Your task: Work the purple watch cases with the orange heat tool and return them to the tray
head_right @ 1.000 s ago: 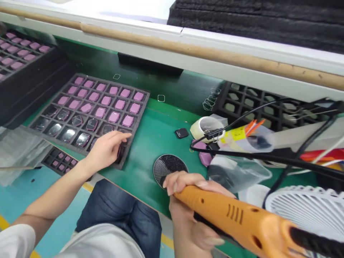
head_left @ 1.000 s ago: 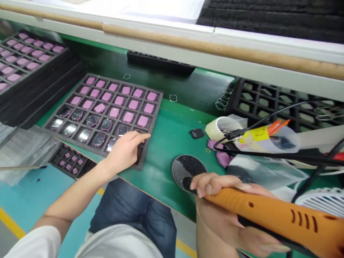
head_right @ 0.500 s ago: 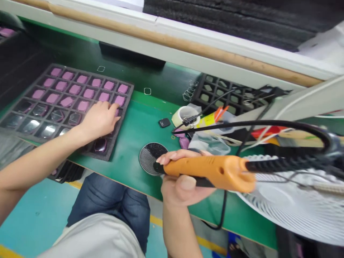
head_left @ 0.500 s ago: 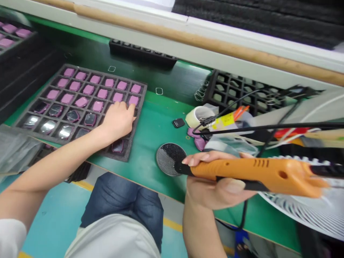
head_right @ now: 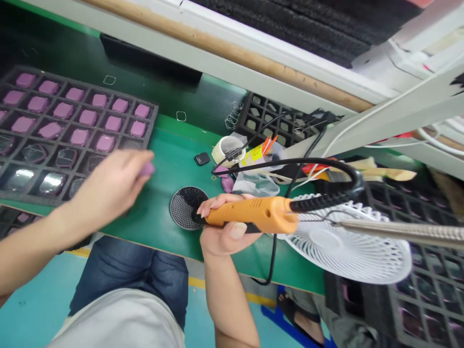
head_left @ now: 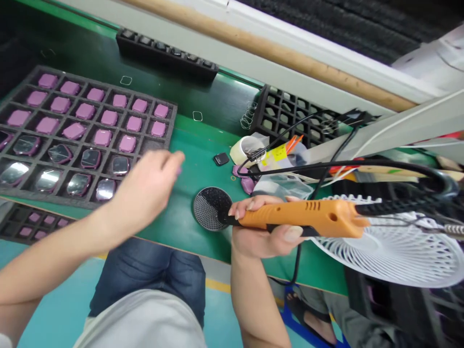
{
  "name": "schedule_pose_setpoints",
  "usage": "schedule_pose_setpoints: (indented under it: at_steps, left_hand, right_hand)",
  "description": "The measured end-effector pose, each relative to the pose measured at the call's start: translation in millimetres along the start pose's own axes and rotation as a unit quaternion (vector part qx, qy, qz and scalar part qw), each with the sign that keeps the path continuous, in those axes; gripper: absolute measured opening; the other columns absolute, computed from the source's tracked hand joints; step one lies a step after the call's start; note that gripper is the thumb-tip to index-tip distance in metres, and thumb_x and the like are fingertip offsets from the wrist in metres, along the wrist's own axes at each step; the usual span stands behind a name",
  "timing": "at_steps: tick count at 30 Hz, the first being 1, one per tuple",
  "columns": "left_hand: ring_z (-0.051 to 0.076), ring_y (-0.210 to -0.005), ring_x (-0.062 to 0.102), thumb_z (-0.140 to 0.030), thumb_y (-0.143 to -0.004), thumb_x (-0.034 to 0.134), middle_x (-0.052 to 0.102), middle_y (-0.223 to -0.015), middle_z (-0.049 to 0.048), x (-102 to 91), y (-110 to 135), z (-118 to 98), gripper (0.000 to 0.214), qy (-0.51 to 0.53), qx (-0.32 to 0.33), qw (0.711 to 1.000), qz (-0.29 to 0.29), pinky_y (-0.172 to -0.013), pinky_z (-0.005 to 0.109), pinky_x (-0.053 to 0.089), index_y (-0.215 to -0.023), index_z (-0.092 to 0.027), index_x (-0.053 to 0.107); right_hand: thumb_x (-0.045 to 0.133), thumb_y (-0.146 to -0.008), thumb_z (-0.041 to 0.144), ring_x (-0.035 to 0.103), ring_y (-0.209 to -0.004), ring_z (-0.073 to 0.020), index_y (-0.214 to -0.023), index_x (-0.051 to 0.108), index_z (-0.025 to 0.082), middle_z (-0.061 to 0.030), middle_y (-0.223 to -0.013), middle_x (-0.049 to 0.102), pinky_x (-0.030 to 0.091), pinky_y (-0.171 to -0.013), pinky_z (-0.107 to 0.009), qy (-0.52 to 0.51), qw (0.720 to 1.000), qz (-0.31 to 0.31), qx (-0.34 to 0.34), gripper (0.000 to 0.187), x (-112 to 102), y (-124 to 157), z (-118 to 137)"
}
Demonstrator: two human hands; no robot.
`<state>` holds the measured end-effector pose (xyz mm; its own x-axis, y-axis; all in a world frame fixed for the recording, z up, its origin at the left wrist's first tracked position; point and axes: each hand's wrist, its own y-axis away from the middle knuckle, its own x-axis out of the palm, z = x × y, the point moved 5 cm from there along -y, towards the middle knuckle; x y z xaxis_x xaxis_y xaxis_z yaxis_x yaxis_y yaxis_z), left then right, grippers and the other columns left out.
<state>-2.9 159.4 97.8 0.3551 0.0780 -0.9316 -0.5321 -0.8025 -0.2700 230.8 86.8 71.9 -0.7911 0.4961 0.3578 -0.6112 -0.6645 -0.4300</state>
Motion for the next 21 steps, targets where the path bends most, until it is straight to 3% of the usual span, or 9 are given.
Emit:
schedule_pose_setpoints:
  at_steps: [3,6,12,16,21]
  left_hand:
    - [0.031,-0.114,0.07,0.001,-0.097,0.052,0.072,-0.129,0.0156,20.9,46,-47,0.05,0.067,0.077,0.994,0.048,-0.098,0.048,0.064,-0.144,-0.014,0.06]
    - [0.032,-0.113,0.07,0.004,-0.094,0.052,0.073,-0.13,0.0172,44.5,79,-73,0.046,0.107,0.101,0.988,0.053,-0.095,0.049,0.065,-0.136,-0.011,0.064]
    - [0.032,-0.125,0.066,-0.014,-0.107,0.064,0.072,-0.137,0.016,62.4,93,-66,0.022,0.185,0.056,0.981,-0.005,-0.102,0.051,0.061,-0.128,-0.016,0.07]
    - [0.028,-0.116,0.068,-0.016,-0.107,0.068,0.074,-0.123,0.0128,64.5,94,-60,0.02,0.21,0.038,0.976,-0.031,-0.099,0.047,0.06,-0.126,-0.017,0.071]
    - [0.028,-0.115,0.067,-0.016,-0.107,0.068,0.074,-0.124,0.0117,67.9,95,-61,0.02,0.221,0.036,0.974,-0.037,-0.099,0.047,0.058,-0.127,-0.018,0.071]
  right_hand:
    - [0.065,-0.093,0.065,0.057,-0.043,-0.0139,-0.119,0.058,0.03,0.0082,-0.075,0.067,0.05,-0.038,-0.03,0.006,1.0,0.008,0.016,0.043,-3,2,2]
    - [0.064,-0.094,0.064,0.057,-0.044,-0.0138,-0.12,0.059,0.031,0.0078,-0.076,0.067,0.05,-0.04,-0.03,0.004,1.0,0.014,0.023,0.042,-3,4,5]
    - [0.063,-0.093,0.063,0.057,-0.046,-0.0148,-0.12,0.061,0.032,0.0065,-0.078,0.068,0.051,-0.042,-0.031,-0.008,0.999,0.036,0.027,0.041,-1,4,7]
    - [0.062,-0.094,0.065,0.057,-0.046,-0.0147,-0.121,0.061,0.032,0.0065,-0.078,0.068,0.05,-0.042,-0.03,-0.006,0.999,0.041,0.026,0.042,-2,3,5]
    - [0.06,-0.095,0.067,0.057,-0.047,-0.0145,-0.122,0.061,0.032,0.0062,-0.078,0.068,0.051,-0.044,-0.031,-0.001,0.999,0.045,0.028,0.044,-1,3,7]
